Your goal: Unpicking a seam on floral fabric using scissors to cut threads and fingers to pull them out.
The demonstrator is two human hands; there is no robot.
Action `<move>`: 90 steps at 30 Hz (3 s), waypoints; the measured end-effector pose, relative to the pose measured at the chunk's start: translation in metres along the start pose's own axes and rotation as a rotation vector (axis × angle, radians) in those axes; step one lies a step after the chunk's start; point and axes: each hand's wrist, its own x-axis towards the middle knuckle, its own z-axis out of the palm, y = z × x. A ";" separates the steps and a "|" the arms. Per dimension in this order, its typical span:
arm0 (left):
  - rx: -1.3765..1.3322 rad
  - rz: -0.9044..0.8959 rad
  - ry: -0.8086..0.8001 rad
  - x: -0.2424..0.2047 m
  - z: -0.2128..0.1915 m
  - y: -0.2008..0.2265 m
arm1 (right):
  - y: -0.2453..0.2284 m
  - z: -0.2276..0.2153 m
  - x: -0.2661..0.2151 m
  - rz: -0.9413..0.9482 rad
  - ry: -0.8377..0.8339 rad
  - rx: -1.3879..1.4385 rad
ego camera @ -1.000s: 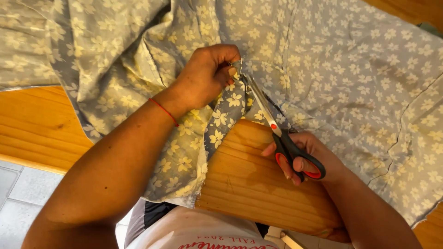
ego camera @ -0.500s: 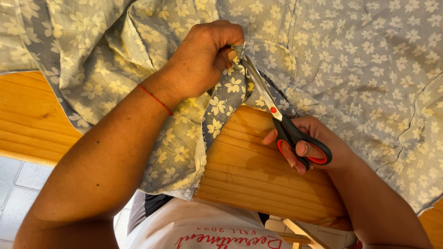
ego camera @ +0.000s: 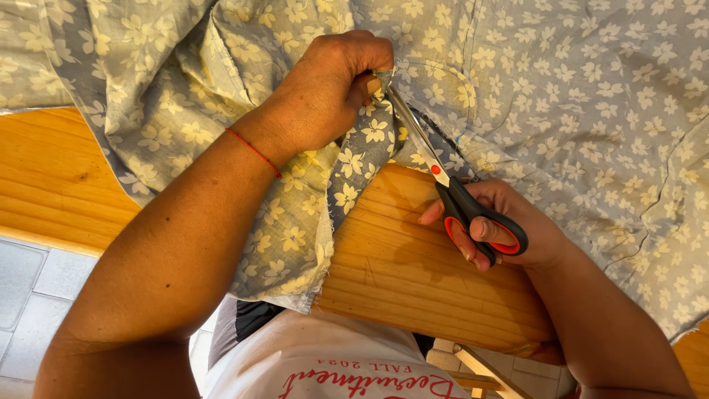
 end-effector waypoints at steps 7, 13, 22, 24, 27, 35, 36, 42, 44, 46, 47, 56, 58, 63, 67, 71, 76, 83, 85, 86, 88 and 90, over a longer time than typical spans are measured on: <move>0.005 0.003 -0.007 0.000 0.001 0.000 | 0.000 0.000 -0.001 0.000 0.000 0.019; 0.015 0.013 -0.020 0.000 0.000 0.000 | 0.003 -0.001 0.000 -0.008 -0.014 0.027; 0.052 0.071 -0.023 0.000 -0.001 0.001 | 0.003 -0.004 -0.001 0.016 -0.010 0.009; 0.098 0.111 -0.044 0.000 -0.001 0.003 | 0.007 -0.006 -0.002 0.028 -0.010 0.032; 0.135 0.139 -0.055 0.000 -0.002 0.006 | 0.010 -0.007 -0.003 0.034 -0.005 0.059; -0.111 -0.076 0.046 -0.001 -0.003 0.018 | 0.002 0.005 0.000 -0.114 -0.030 0.014; -0.204 -0.155 0.055 -0.002 -0.003 0.021 | -0.002 0.012 0.001 -0.224 -0.031 -0.035; -0.390 -0.100 0.089 0.000 0.011 0.015 | -0.018 -0.001 0.029 -0.428 0.425 -0.094; -0.371 -0.102 0.094 0.000 0.016 0.013 | -0.035 -0.010 0.069 -0.424 0.513 -0.060; -0.349 -0.101 0.102 0.000 0.022 0.015 | -0.048 -0.013 0.098 -0.422 0.598 -0.025; -0.288 -0.176 0.078 -0.001 0.023 0.017 | -0.052 -0.011 0.108 -0.349 0.586 -0.085; -0.387 -0.347 0.003 -0.004 0.028 0.015 | -0.027 -0.025 0.132 -0.354 0.569 -0.053; -0.437 -0.353 -0.002 -0.003 0.028 0.014 | -0.027 -0.028 0.131 -0.374 0.577 -0.037; -0.538 -0.444 0.005 -0.004 0.030 0.009 | -0.023 -0.031 0.128 -0.400 0.579 0.001; -0.587 -0.435 0.035 -0.005 0.035 0.000 | -0.024 -0.028 0.127 -0.430 0.599 0.005; -0.562 -0.435 0.052 -0.007 0.037 0.001 | -0.025 -0.025 0.125 -0.500 0.647 -0.056; -0.626 -0.345 0.101 -0.007 0.043 0.001 | -0.026 -0.022 0.121 -0.573 0.628 -0.118; -0.784 -0.452 0.090 -0.005 0.043 0.019 | -0.027 -0.024 0.116 -0.567 0.500 -0.184; -0.745 -0.453 0.114 -0.004 0.041 0.021 | -0.025 -0.028 0.116 -0.568 0.485 -0.189; -0.730 -0.462 0.113 -0.004 0.041 0.022 | -0.024 -0.030 0.116 -0.557 0.441 -0.173; -0.714 -0.470 0.111 -0.003 0.041 0.022 | -0.025 -0.028 0.117 -0.546 0.397 -0.157; -0.693 -0.496 0.135 -0.004 0.042 0.022 | -0.028 -0.020 0.117 -0.511 0.426 -0.147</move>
